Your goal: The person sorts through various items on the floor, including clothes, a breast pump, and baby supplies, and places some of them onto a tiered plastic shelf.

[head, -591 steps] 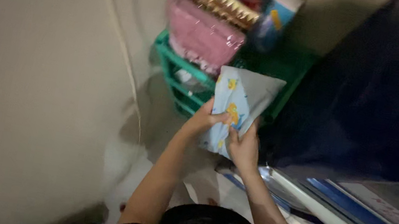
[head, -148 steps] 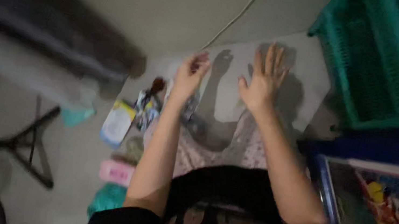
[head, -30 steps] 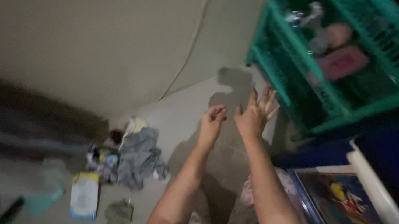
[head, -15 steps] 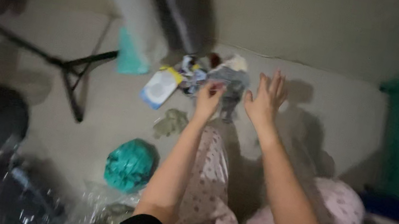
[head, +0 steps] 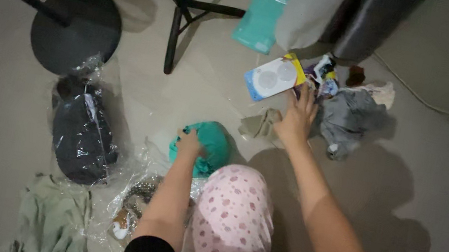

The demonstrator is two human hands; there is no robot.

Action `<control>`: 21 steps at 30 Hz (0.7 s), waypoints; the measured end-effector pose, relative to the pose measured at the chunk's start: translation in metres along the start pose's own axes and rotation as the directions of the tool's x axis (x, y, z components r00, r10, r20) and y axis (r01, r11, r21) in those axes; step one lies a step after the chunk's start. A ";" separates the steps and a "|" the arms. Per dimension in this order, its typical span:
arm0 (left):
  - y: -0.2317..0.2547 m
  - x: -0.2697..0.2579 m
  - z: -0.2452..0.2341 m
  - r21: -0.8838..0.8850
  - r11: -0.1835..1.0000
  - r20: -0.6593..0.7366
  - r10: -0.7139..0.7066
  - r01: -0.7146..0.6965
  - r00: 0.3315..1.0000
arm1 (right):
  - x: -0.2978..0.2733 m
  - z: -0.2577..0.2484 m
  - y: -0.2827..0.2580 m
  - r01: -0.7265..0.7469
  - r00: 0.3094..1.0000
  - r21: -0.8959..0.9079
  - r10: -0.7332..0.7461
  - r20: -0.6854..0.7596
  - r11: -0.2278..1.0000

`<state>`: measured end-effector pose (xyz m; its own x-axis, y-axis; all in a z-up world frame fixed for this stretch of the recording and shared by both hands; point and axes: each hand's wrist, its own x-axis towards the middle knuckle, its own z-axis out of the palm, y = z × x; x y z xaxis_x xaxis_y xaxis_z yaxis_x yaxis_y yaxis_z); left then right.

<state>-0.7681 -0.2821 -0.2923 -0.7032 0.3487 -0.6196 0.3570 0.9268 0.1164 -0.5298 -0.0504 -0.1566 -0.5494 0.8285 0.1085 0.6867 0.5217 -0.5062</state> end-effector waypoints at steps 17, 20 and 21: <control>0.208 -0.077 -0.068 -0.820 0.241 -0.375 0.460 -0.519 0.805 | -0.016 -0.048 0.040 -0.054 0.996 0.517 0.085 -0.037 0.854; 0.270 -0.136 -0.089 -0.942 0.038 -0.228 0.655 -0.333 0.720 | -0.035 -0.098 0.066 -0.182 0.960 0.772 0.280 0.005 0.609; 0.292 -0.160 -0.092 -0.975 -0.012 -0.159 0.741 -0.224 0.652 | -0.046 -0.115 0.079 -0.166 0.951 0.901 0.306 0.039 0.401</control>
<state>-0.6082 -0.0547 -0.0880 -0.2923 0.9364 -0.1944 -0.4461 0.0463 0.8938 -0.3951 -0.0239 -0.1036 -0.3313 0.9397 -0.0851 -0.0622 -0.1117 -0.9918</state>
